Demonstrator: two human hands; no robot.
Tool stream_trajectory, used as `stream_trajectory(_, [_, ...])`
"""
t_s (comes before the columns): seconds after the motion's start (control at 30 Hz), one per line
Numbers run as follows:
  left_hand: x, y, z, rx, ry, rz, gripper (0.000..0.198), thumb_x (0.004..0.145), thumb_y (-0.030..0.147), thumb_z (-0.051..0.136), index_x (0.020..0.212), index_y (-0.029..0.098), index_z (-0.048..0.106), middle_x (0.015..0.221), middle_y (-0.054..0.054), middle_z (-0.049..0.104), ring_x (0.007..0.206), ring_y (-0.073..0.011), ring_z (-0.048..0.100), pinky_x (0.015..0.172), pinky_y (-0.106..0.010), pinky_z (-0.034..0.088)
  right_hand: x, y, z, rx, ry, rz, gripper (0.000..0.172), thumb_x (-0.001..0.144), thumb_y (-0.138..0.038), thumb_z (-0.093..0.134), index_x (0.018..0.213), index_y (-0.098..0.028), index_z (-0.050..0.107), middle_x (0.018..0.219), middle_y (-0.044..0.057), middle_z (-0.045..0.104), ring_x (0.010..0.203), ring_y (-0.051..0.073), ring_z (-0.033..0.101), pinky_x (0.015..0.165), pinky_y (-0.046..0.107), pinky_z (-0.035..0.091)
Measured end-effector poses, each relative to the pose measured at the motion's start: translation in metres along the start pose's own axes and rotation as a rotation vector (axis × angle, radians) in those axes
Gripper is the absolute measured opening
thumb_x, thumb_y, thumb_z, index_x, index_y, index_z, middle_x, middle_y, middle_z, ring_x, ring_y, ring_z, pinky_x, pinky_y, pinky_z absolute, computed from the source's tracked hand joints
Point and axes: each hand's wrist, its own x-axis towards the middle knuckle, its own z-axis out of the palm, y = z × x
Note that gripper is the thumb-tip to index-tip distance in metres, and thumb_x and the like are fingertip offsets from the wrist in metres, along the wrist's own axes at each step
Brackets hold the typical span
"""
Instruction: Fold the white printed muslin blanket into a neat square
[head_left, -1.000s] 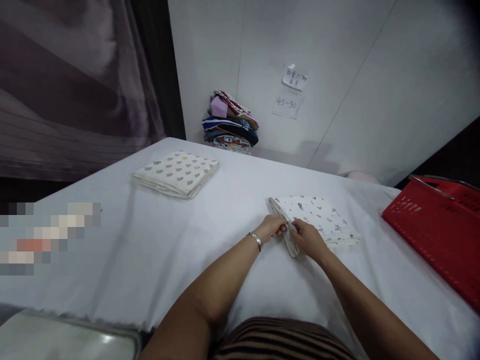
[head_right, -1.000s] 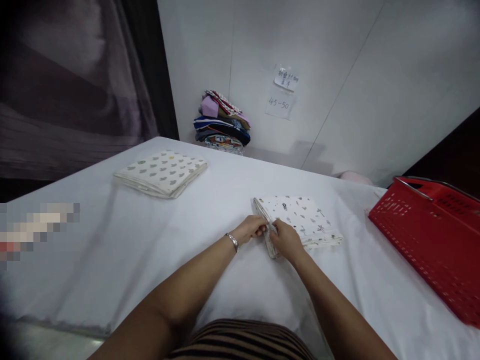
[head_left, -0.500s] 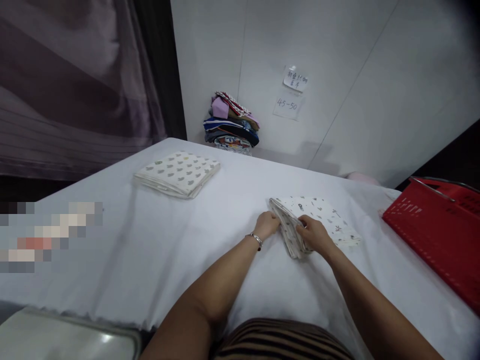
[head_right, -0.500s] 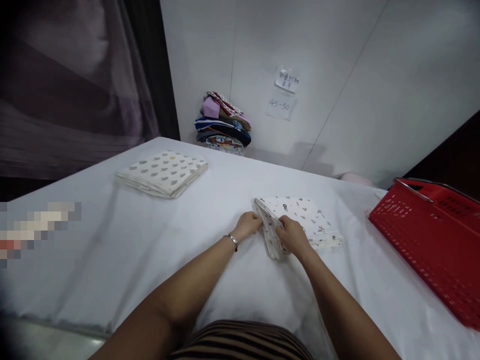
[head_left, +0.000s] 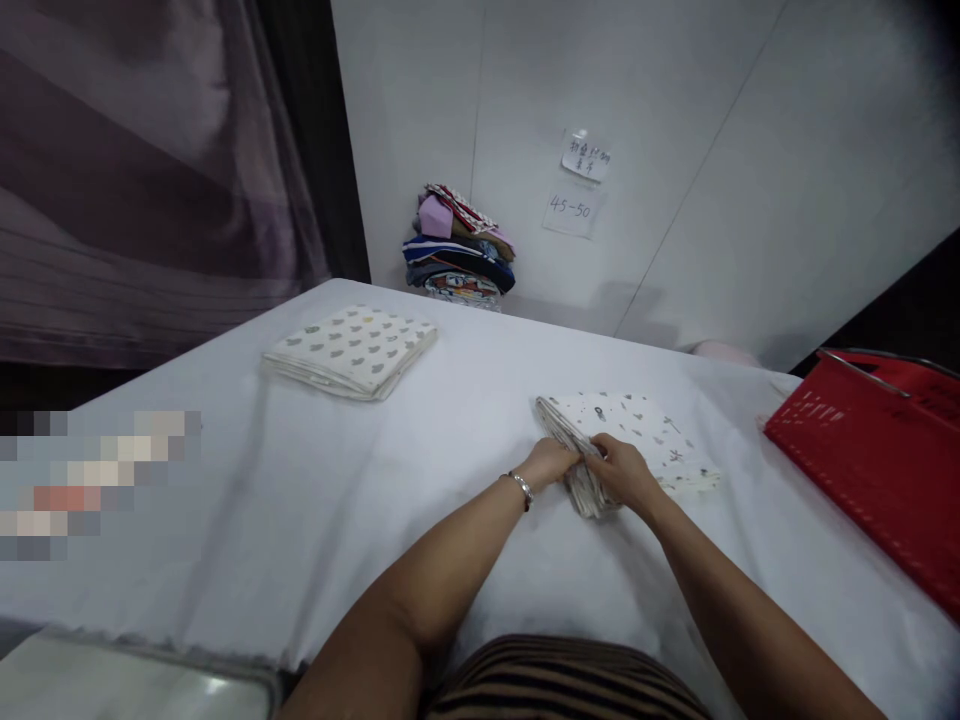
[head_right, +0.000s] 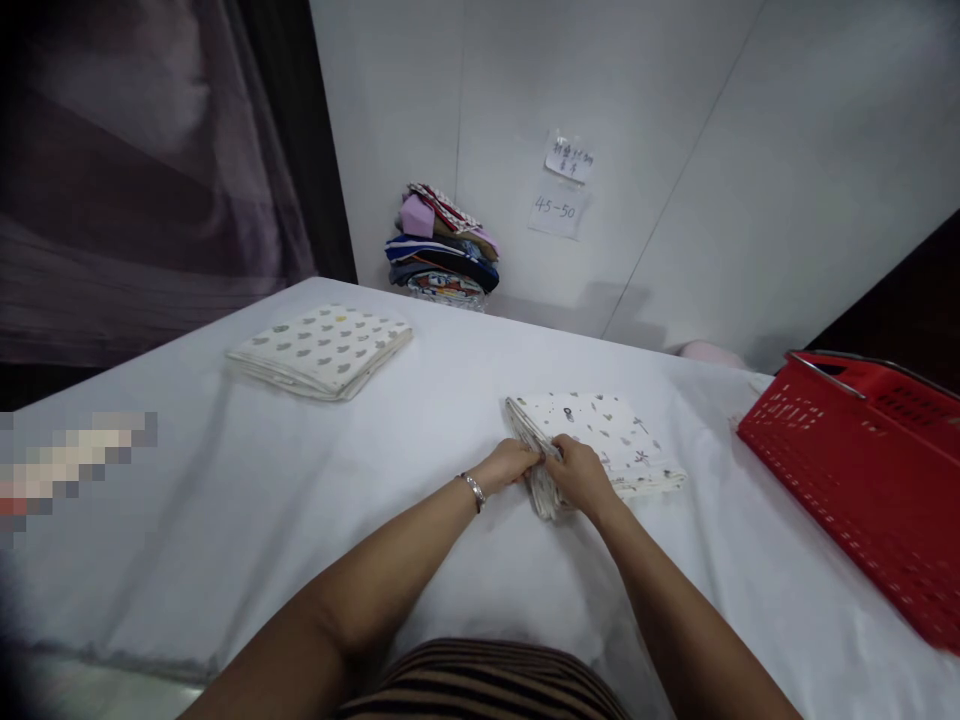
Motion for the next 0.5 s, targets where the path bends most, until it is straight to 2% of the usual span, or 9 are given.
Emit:
stream_trajectory(0.17, [0.002, -0.001, 0.0, -0.038, 0.0, -0.012, 0.01, 0.068, 0.019, 0.058, 0.06, 0.015, 0.054, 0.042, 0.005, 0.04, 0.042, -0.0086, 0.038, 0.039, -0.021, 0.03, 0.001, 0.0, -0.005, -0.009, 0.044, -0.009, 0.019, 0.076, -0.024, 0.047, 0.089, -0.019, 0.061, 0.076, 0.001, 0.063, 0.067, 0.014, 0.053, 0.058, 0.022, 0.031])
stream_trajectory(0.5, [0.002, -0.006, 0.011, -0.075, 0.033, -0.002, 0.008, 0.07, 0.022, 0.057, 0.066, 0.015, 0.057, 0.052, 0.002, 0.052, 0.047, -0.0106, 0.05, 0.045, -0.021, 0.037, -0.001, -0.002, -0.002, -0.112, 0.007, -0.045, 0.019, 0.077, -0.021, 0.046, 0.089, -0.017, 0.061, 0.08, 0.004, 0.064, 0.072, 0.016, 0.053, 0.06, 0.023, 0.029])
